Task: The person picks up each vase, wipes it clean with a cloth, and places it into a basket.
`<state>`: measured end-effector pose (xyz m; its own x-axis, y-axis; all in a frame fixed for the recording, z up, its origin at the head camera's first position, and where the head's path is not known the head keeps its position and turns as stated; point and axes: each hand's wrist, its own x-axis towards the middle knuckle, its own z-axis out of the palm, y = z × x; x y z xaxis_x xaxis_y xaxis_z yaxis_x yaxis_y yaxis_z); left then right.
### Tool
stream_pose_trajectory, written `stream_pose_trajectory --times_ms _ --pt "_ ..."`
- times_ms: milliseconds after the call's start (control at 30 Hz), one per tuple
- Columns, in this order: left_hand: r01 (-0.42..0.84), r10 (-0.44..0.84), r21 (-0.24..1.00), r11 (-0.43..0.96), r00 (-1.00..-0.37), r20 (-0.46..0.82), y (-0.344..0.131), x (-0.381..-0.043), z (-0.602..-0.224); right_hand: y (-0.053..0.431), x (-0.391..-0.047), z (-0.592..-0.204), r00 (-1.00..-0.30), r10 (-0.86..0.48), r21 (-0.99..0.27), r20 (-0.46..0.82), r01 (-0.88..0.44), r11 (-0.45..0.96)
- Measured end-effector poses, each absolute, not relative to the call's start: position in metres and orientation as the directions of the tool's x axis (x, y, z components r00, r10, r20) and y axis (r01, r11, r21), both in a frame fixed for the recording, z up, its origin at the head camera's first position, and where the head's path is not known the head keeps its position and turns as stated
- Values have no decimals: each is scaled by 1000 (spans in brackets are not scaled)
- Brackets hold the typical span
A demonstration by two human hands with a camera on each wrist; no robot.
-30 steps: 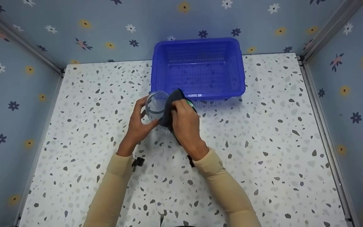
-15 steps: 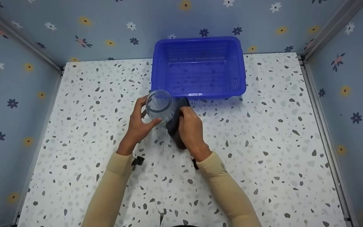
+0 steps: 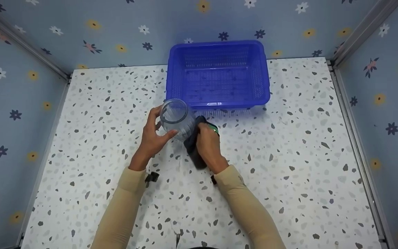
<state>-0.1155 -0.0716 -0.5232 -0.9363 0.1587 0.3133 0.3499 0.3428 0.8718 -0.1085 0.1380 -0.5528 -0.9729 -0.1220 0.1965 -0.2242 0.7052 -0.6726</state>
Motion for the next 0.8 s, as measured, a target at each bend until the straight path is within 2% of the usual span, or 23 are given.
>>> stream_pose_trajectory --times_ms 233,433,600,800 --pt "338 165 882 329 -940 299 -71 -114 -524 141 -103 -545 -969 -99 -707 228 -235 667" --pt "338 158 877 342 -940 301 -73 -114 -523 140 -97 -508 -955 -46 -715 293 -251 653" --pt "349 162 875 335 -936 312 -73 -116 -523 136 -95 -473 -936 -56 -725 349 -307 617" --pt "353 168 879 321 -934 314 -73 -116 -524 140 -99 -458 -942 -88 -767 325 -317 557"
